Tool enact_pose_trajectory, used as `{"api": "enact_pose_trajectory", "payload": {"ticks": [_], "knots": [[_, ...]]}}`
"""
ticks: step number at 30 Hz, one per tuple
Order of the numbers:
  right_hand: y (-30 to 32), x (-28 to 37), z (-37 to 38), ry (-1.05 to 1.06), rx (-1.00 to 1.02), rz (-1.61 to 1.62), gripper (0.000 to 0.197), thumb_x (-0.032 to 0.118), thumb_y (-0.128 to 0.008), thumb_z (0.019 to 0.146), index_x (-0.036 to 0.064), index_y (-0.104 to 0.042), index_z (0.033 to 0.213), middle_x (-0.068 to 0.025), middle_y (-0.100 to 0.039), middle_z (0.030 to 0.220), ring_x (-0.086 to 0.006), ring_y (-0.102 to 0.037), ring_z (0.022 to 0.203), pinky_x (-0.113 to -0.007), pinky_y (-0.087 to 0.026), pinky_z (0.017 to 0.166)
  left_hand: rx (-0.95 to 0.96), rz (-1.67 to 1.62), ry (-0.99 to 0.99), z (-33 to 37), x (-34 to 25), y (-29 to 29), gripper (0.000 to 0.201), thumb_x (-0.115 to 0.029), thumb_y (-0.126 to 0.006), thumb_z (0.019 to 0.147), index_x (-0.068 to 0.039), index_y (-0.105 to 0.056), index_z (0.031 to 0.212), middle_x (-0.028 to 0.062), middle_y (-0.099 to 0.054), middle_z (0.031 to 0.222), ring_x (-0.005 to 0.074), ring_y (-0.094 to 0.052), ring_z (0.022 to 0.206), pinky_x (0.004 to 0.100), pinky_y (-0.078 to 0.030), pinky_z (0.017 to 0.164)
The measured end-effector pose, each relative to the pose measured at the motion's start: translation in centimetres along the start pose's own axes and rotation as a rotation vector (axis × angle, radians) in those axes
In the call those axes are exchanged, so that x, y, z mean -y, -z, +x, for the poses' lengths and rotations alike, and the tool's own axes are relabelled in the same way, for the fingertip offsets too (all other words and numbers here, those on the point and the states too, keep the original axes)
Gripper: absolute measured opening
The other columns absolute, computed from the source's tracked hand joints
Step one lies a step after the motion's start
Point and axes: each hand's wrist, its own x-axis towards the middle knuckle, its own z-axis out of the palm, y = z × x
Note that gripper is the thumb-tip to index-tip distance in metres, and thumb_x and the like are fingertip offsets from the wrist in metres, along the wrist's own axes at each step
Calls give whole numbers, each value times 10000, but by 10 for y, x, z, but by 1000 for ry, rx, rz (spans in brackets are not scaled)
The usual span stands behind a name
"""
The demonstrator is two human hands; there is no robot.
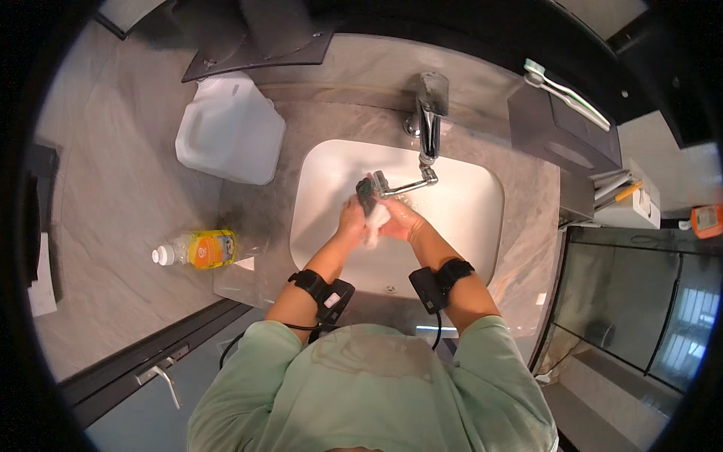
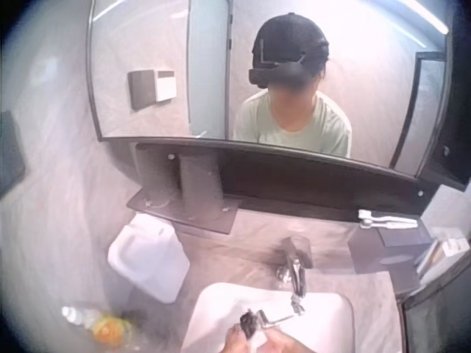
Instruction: The person cleans the bathroom sink, fixtures, and towel rack using sponges, cloths, and cleaning agents.
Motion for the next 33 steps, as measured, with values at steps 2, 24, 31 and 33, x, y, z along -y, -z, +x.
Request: {"api": "enact_pose_trajectory", "payload": {"ticks": [2, 24, 31, 33], "knots": [[-23, 5, -6, -102, 97, 54, 550, 387, -496, 810, 217, -282, 1288, -19, -451, 1173, -215, -500, 992, -445, -439, 782, -448, 1211, -914, 14, 8, 24, 320, -287, -331, 851, -59, -532, 951, 107, -569, 843, 248, -490, 847, 402, -393, 737], [-28, 26, -122, 107, -66, 210, 361, 338, -503, 808, 35, -470, 1001, -107, -555, 939, -239, -561, 839, -392, -477, 713, -41, 109, -328, -72, -47, -22, 334, -289, -466, 828, -22, -514, 1023, 83, -563, 928, 189, -527, 868, 309, -388, 834], [-58, 48, -152, 318, 179, 87, 284, 104, -459, 823, -11, -462, 1083, -143, -560, 984, -216, -536, 932, -302, -443, 790, 915, -145, 412, -98, 11, -80, 864, -729, -421, 624, -147, -323, 1255, 193, -351, 1247, 409, -299, 1152, 548, -363, 819], [-50, 50, -160, 360, 106, -35, 268, 140, -475, 826, 3, -483, 1056, -123, -559, 933, -201, -537, 879, -291, -444, 759, 1089, -206, 362, -119, -5, -105, 982, -727, -504, 560, -132, -241, 1296, 238, -318, 1258, 417, -324, 1149, 422, -495, 640]]}}
